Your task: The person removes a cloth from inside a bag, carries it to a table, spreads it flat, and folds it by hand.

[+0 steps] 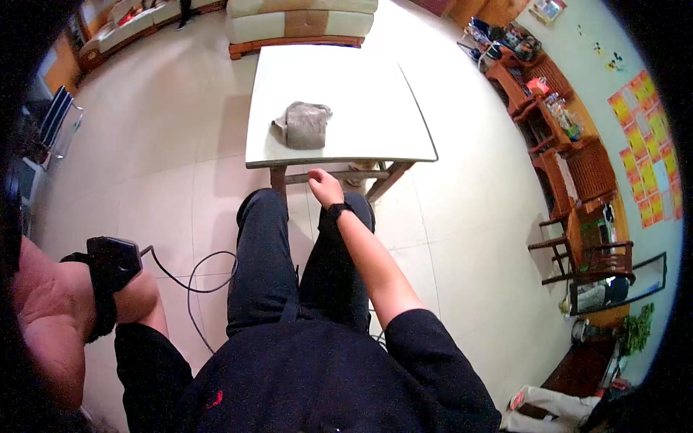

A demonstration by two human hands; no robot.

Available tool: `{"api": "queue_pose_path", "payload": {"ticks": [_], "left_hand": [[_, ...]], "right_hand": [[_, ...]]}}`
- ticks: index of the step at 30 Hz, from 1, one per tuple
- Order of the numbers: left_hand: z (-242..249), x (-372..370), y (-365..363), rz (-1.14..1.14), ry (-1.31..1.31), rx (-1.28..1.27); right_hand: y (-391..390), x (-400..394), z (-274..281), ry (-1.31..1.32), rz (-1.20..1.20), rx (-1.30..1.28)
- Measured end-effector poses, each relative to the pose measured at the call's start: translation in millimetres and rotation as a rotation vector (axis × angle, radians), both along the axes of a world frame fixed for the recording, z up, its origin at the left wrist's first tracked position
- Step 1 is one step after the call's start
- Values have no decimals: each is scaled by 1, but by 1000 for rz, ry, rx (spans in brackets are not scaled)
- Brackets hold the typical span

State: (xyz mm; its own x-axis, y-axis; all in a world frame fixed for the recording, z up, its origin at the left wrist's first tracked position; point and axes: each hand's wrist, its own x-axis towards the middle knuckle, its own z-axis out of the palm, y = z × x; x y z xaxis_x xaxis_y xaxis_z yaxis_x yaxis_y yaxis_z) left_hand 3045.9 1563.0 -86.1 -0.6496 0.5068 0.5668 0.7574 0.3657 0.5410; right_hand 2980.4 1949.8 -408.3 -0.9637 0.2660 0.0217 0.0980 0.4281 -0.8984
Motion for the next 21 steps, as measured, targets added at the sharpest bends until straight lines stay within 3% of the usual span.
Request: {"api": "queue_pose_path", "payload": {"ticks": [6, 15, 21], "left_hand": [[2, -1, 7, -68, 25, -6], [21, -22, 66, -328, 152, 195], [44, -35, 99, -508, 298, 411]], "right_hand": [[4, -4, -10, -41, 56, -28], [-7, 6, -11, -54, 7, 3], [-10, -3, -21, -6, -49, -260]]}}
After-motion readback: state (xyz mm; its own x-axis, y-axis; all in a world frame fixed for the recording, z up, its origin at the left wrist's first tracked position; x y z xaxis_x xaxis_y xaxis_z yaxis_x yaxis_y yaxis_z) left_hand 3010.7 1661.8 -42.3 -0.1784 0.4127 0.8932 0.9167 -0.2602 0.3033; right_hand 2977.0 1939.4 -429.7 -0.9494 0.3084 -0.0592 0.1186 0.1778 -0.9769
